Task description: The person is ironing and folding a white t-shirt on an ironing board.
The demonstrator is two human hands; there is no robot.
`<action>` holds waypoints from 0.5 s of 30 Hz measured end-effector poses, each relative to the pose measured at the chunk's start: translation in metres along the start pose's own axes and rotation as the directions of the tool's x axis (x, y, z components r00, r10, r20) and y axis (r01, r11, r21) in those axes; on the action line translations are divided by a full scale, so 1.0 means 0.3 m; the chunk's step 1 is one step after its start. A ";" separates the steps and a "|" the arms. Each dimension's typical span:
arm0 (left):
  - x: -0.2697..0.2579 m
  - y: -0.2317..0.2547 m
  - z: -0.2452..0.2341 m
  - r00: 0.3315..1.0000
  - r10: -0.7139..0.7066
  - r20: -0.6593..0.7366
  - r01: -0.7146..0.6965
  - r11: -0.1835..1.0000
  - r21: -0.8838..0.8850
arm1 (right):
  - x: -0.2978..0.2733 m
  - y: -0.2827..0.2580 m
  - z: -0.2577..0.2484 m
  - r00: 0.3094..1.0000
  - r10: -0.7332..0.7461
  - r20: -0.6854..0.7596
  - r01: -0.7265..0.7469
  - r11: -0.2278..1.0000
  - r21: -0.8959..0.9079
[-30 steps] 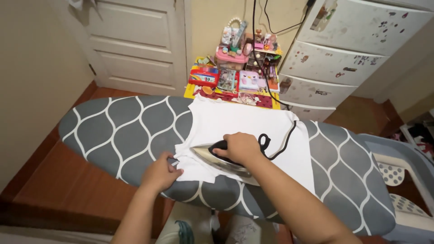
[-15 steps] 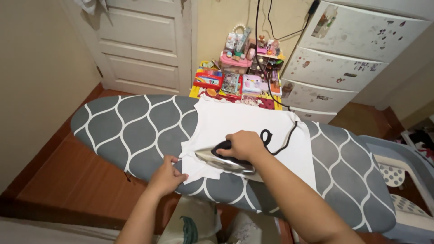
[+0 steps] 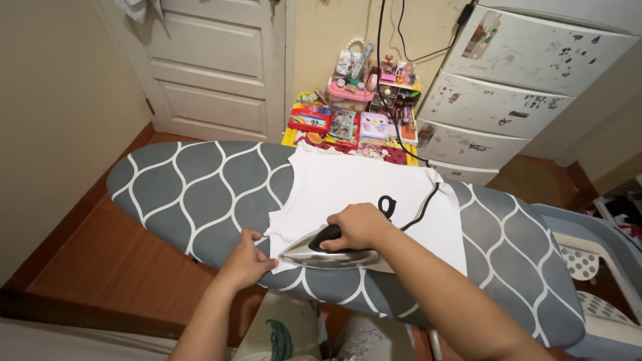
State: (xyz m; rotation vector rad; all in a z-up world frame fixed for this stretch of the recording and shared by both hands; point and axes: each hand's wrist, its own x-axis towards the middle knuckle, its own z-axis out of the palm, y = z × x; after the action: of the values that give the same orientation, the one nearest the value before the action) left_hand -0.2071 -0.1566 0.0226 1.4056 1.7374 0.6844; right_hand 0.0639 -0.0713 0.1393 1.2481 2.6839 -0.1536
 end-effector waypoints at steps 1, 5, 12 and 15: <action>0.002 -0.003 -0.003 1.000 0.020 0.009 -0.020 1.000 -0.006 | 0.001 0.008 -0.004 1.000 -0.013 0.007 0.013 1.000 0.010; -0.015 0.014 -0.007 1.000 -0.008 0.008 0.008 1.000 0.009 | 0.039 0.044 -0.024 0.998 0.043 -0.046 -0.038 0.994 0.098; 0.009 -0.011 -0.020 1.000 -0.006 -0.005 0.006 1.000 0.004 | 0.122 -0.009 0.001 0.984 0.162 -0.078 -0.156 0.985 0.077; 0.048 -0.051 -0.032 0.999 -0.023 -0.037 0.023 1.000 0.019 | 0.108 -0.014 0.009 0.992 0.122 -0.044 -0.120 0.991 0.051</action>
State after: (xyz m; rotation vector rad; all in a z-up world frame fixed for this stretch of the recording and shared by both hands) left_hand -0.2245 -0.1457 0.0123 1.3917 1.7907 0.6873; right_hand 0.0406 -0.0503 0.1301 1.4420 2.6489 -0.1754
